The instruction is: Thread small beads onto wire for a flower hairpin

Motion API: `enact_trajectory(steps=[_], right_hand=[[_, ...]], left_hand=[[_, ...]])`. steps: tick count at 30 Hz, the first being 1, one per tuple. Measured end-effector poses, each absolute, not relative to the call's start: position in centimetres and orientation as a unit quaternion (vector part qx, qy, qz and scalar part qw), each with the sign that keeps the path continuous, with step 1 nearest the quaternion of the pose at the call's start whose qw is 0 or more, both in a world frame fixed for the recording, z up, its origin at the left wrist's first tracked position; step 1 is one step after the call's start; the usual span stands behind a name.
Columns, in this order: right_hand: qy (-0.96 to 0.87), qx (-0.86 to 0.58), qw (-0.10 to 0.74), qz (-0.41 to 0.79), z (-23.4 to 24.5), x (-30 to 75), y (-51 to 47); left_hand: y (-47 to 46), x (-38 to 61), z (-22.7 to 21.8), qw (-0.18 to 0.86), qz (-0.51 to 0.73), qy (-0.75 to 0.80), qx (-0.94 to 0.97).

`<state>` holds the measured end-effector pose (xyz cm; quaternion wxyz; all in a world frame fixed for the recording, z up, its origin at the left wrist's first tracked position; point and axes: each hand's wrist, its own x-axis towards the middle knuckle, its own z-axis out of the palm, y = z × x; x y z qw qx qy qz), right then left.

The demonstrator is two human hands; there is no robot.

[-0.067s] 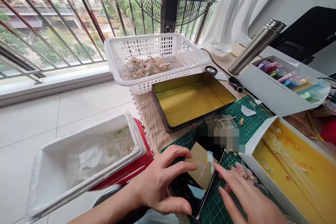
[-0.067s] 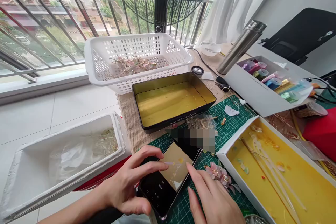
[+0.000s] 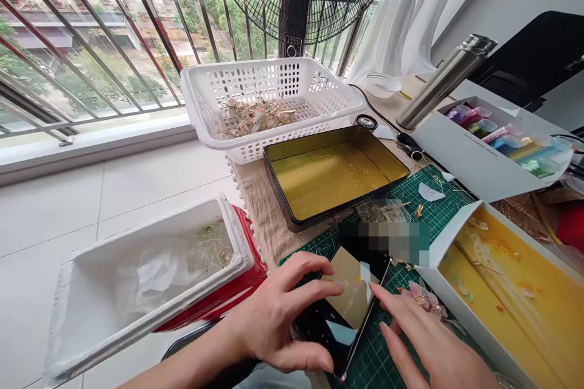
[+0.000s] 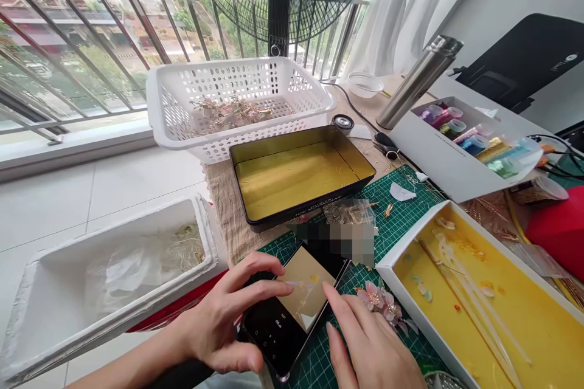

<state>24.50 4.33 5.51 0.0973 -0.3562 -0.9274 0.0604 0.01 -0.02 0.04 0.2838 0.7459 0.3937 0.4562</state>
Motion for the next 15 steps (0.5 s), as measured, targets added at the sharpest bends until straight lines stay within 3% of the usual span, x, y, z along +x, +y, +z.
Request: enact_trajectory(steps=[15], right_hand=[[-0.937,-0.345,0.059,0.018,4.7,25.04,4.31]], left_hand=[[0.03,0.0,0.19,0.276,0.456,0.396,0.748]])
